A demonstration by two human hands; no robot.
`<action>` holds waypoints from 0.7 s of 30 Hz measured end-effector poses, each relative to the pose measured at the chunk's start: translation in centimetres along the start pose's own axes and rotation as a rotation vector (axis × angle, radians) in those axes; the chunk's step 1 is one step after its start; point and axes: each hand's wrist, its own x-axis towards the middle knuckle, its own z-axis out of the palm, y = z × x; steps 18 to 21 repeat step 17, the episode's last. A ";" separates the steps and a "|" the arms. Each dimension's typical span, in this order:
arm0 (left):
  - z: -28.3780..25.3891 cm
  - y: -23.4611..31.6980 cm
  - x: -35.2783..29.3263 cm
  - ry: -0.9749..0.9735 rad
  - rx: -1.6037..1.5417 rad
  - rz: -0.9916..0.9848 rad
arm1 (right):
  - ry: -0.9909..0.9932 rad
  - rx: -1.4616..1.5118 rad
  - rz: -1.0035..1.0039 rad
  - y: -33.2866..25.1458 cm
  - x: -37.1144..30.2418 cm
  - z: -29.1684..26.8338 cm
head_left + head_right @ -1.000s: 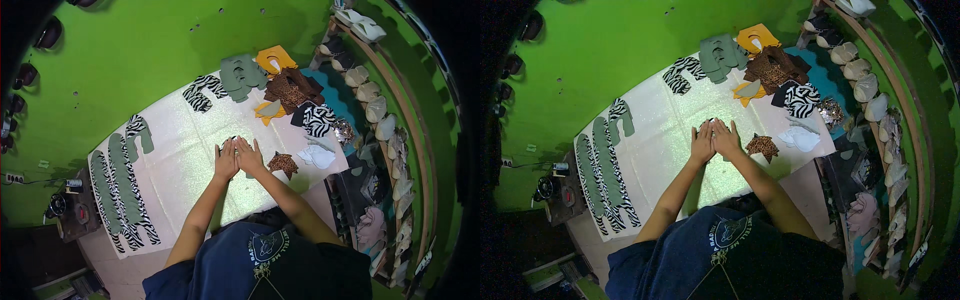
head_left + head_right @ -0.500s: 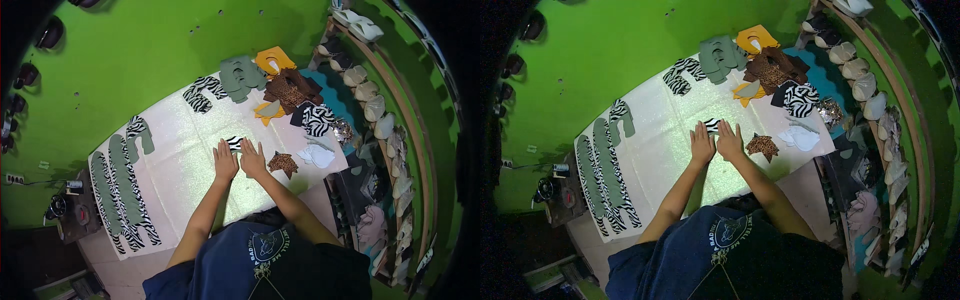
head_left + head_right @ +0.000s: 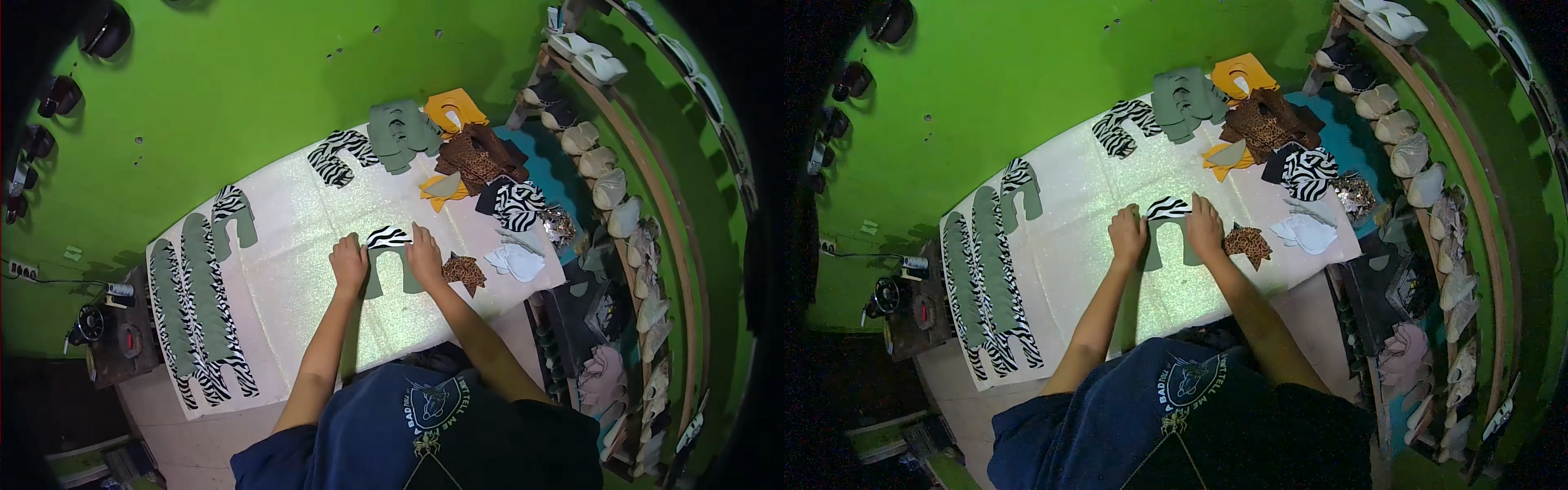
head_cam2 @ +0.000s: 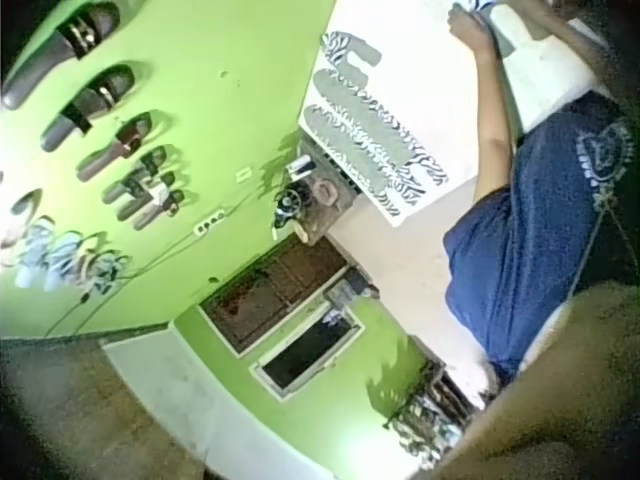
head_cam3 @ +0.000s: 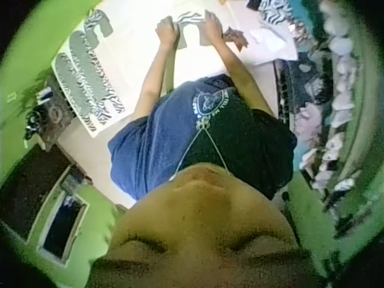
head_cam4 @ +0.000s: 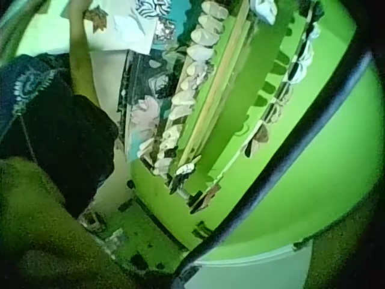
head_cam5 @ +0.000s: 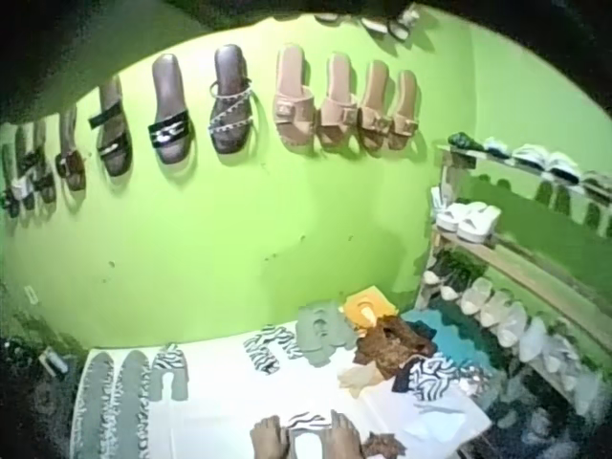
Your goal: The person assembles shoe components on a white work table. They pick up zebra-patterned fabric pieces and green foam inserts, aligning them together and pressing them to form a unit. The person repeats this process, handling the parts one at a time and placing the assembled units on the table.
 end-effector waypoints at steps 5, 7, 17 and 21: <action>0.8 -0.3 1.3 -0.061 0.000 -0.027 | -0.043 0.046 -0.031 0.9 1.0 0.2; 1.2 -0.6 1.5 -0.138 -0.018 -0.051 | -0.059 0.059 -0.046 0.9 1.1 0.3; 1.0 -1.7 2.3 -0.300 -0.153 -0.101 | -0.192 0.230 -0.028 1.5 1.8 -0.1; 1.0 -1.7 2.3 -0.300 -0.153 -0.101 | -0.192 0.230 -0.028 1.5 1.8 -0.1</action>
